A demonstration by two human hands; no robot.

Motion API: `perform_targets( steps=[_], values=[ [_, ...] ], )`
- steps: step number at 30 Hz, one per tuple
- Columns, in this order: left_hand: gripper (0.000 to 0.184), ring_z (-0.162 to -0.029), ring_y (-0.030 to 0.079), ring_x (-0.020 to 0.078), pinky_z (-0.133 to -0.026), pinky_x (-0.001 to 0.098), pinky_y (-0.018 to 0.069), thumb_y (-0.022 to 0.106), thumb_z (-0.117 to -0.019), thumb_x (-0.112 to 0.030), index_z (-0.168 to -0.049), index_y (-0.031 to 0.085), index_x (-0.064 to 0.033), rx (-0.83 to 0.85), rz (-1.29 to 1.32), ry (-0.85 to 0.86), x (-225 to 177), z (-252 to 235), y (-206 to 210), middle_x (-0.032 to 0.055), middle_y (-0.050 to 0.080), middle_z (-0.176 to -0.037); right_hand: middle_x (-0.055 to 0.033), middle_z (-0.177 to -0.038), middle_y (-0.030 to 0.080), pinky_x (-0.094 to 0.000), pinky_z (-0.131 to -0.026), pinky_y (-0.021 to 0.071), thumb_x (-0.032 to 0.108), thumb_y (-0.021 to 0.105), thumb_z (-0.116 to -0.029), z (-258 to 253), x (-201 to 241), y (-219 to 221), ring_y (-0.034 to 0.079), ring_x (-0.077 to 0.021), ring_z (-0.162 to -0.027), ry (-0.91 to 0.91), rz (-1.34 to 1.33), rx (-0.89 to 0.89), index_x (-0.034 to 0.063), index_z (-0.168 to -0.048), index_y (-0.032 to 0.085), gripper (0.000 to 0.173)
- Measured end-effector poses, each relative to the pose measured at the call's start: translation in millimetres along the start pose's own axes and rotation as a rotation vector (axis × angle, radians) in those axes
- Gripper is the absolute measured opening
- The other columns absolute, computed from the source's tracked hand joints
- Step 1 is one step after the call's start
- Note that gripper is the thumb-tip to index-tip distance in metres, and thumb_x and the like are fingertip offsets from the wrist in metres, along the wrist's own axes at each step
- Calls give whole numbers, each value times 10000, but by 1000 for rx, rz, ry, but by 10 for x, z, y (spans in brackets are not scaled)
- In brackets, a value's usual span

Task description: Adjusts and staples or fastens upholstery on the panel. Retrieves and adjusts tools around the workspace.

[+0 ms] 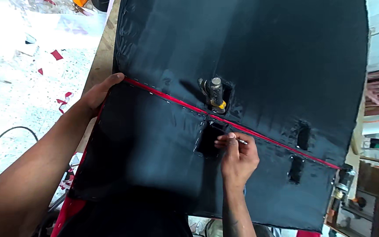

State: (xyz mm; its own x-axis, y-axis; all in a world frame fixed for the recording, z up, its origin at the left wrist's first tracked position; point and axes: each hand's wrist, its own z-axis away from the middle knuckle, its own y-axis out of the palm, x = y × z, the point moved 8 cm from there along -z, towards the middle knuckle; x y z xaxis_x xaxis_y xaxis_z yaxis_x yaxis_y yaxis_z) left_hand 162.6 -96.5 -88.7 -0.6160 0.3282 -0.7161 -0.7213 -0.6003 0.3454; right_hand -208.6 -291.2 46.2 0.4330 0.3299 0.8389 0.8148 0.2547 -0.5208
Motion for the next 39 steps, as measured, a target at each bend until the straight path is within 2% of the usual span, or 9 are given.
perform_targets(
  steps=[9,12,14,19,21,24,27,33,39],
  values=[
    [507,-941,739,145,-782,392,643,470,-1007,-629,-1234,669,-222,-8,-31,11,-21,-5,3,12,752,-1055,-29,-944,742,-367,-713,672,152,577,-1039,49,131,229,748,-156,-787,-100,166,51,49,-1127,663,160],
    [661,-925,731,207,-808,496,615,623,-861,-740,-1160,718,-159,-368,-396,20,-196,111,-227,62,748,-1015,-6,-963,741,-349,-692,662,181,592,-1033,21,120,230,735,-133,-786,-97,189,97,87,-1125,698,169],
    [754,-928,688,322,-824,657,522,666,-768,-815,-1075,742,-130,-586,-684,119,-392,242,-319,141,719,-986,-71,-938,749,-391,-647,658,158,583,-1039,-36,-111,16,736,-208,-738,17,-18,63,62,-1130,677,162],
    [735,-1041,660,290,-897,597,518,675,-842,-722,-1240,620,-107,-632,-688,247,-419,283,-169,129,675,-1141,-135,-931,740,-303,-578,590,180,462,-1096,27,-901,-248,689,-173,-663,516,-556,-86,41,-1214,625,244],
    [748,-1040,644,286,-900,588,509,675,-834,-732,-1239,619,-105,-615,-629,204,-352,231,-208,133,665,-1128,-96,-899,727,-276,-572,582,263,420,-1115,3,-844,-172,679,-146,-655,488,-625,-70,76,-1282,599,308],
    [759,-1011,642,295,-881,604,503,634,-832,-775,-1182,666,-103,-579,-566,129,-272,183,-254,147,670,-1077,-51,-765,690,-302,-541,585,281,425,-1115,-28,-793,-123,659,-145,-594,396,-580,-96,76,-1114,608,275],
    [782,-1007,666,294,-885,609,518,640,-799,-805,-1149,699,-108,-581,-500,63,-222,172,-279,143,697,-1071,-80,-739,697,-345,-539,598,232,410,-1115,21,-729,-175,673,-186,-583,325,-478,-80,27,-1096,589,273],
    [861,-1066,660,305,-917,615,515,650,-748,-842,-1212,672,-118,-535,-438,11,-111,112,-344,152,690,-1133,-130,-843,738,-397,-608,645,181,476,-1090,14,-352,-60,729,-254,-661,87,-349,-21,14,-1146,580,205],
    [814,-1008,675,266,-876,582,537,670,-740,-832,-1164,682,-137,-523,-430,55,-129,83,-365,118,701,-1073,-20,-906,748,-357,-632,664,165,594,-1028,77,130,351,740,-158,-728,-118,102,77,70,-1103,691,156]
  ],
)
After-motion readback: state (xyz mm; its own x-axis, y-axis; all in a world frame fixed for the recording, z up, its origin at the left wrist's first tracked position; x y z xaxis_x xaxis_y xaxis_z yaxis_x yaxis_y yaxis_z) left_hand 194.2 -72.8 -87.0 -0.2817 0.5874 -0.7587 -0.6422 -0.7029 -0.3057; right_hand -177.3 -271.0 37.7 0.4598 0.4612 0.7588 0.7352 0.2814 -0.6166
